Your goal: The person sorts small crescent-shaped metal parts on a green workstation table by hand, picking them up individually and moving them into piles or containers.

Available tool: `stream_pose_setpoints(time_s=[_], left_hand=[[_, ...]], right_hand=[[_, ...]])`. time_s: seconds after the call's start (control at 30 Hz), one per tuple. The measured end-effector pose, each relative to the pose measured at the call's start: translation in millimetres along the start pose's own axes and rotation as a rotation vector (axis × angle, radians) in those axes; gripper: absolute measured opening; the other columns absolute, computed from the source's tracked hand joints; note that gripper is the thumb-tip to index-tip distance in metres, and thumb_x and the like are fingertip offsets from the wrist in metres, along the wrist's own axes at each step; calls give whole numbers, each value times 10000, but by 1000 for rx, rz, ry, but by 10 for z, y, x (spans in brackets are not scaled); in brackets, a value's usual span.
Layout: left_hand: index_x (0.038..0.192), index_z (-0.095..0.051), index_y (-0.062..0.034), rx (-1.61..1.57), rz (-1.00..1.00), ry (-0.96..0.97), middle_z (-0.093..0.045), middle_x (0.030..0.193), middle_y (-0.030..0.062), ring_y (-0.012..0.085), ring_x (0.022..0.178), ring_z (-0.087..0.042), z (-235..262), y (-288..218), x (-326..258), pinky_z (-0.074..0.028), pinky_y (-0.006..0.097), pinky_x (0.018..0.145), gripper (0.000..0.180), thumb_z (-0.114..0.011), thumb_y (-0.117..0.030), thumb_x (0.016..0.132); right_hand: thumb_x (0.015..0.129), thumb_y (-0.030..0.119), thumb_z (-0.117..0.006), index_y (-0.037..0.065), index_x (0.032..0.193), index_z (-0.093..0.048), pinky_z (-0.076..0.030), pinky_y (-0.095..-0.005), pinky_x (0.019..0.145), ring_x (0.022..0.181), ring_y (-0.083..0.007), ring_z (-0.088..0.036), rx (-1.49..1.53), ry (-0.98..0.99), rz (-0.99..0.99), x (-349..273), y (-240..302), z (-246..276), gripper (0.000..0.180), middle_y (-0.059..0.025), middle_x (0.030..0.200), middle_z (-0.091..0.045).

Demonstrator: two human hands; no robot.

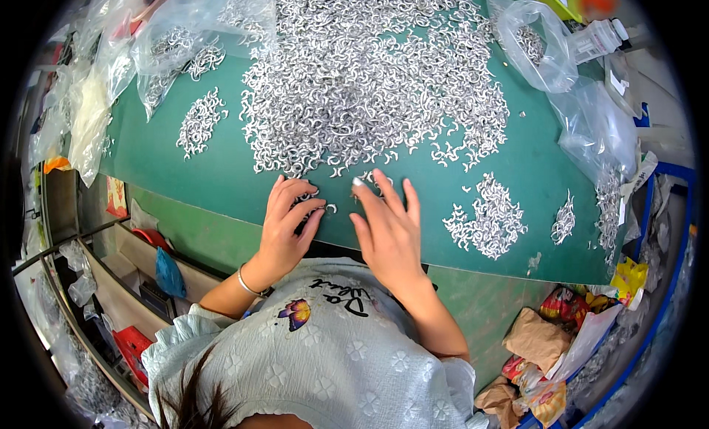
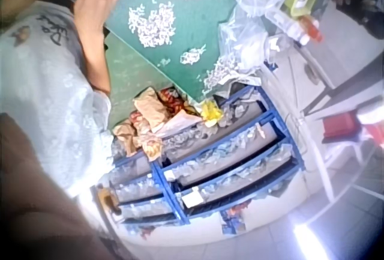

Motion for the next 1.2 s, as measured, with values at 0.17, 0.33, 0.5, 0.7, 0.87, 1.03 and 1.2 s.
stream_pose_setpoints(time_s=[0.17, 0.33, 0.5, 0.7, 0.87, 1.03, 1.2], left_hand=[[976, -688, -68, 6, 59, 33, -594, 1132, 83, 310, 1144, -549, -4, -10, -2, -310, 556, 1087, 244, -751, -2, 750], [996, -689, -98, 74, 18, 90, -577, 1167, 68, 297, 1188, -516, -49, -93, 53, -230, 579, 1092, 269, -753, -22, 747], [977, -671, -76, 53, 36, 61, -552, 1178, 83, 298, 1159, -525, -28, -45, 28, -225, 629, 1058, 249, -736, -13, 745], [984, -684, -107, 43, 42, 61, -566, 1159, 68, 296, 1177, -521, -28, -115, 52, -230, 564, 1096, 270, -744, -7, 741], [962, -678, -92, -1, -29, 44, -569, 1126, 65, 284, 1116, -539, -138, -260, 104, -265, 567, 1050, 237, -754, -44, 743], [958, -679, -98, -15, -35, 17, -566, 1106, 57, 273, 1087, -535, -185, -283, 119, -309, 511, 967, 231, -765, -70, 746], [949, -683, -106, 9, -27, 46, -571, 1062, 44, 259, 1037, -533, -265, -344, 180, -321, 434, 897, 252, -792, -71, 724]], right_hand=[[880, 41, -640, -12, 1188, -603, -297, -564, 1086, 1265, -334, -546, 18, -72, -24, -30, 20, 73, 315, -108, 1135, -690], [887, 19, -615, -27, 1217, -577, -297, -539, 1094, 1263, -337, -546, 74, -29, -18, -110, 44, 53, 335, -100, 1151, -694], [896, -9, -582, -26, 1228, -569, -276, -549, 1097, 1282, -338, -531, 35, -88, -29, -116, -19, 101, 332, -88, 1136, -706], [908, 7, -578, -11, 1257, -555, -257, -577, 1096, 1313, -325, -501, 17, -95, -41, -143, -55, 129, 350, -80, 1142, -706], [914, 11, -570, -12, 1244, -567, -242, -588, 1102, 1315, -317, -495, -31, -27, -35, -130, -54, 66, 331, -67, 1111, -720], [940, 31, -543, -26, 1247, -564, -251, -588, 1097, 1295, -314, -517, -66, -114, -87, -208, -146, 214, 313, -70, 1111, -722], [937, 27, -543, -23, 1240, -572, -246, -585, 1099, 1287, -309, -526, -16, -72, -63, -202, -95, 148, 309, -63, 1101, -726]])
Point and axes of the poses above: each hand's wrist, its own x-axis towards the middle knuckle, its own z-axis out of the back of the hand, y = z × x, the point moved 7 cm from there along x, towards the middle knuckle
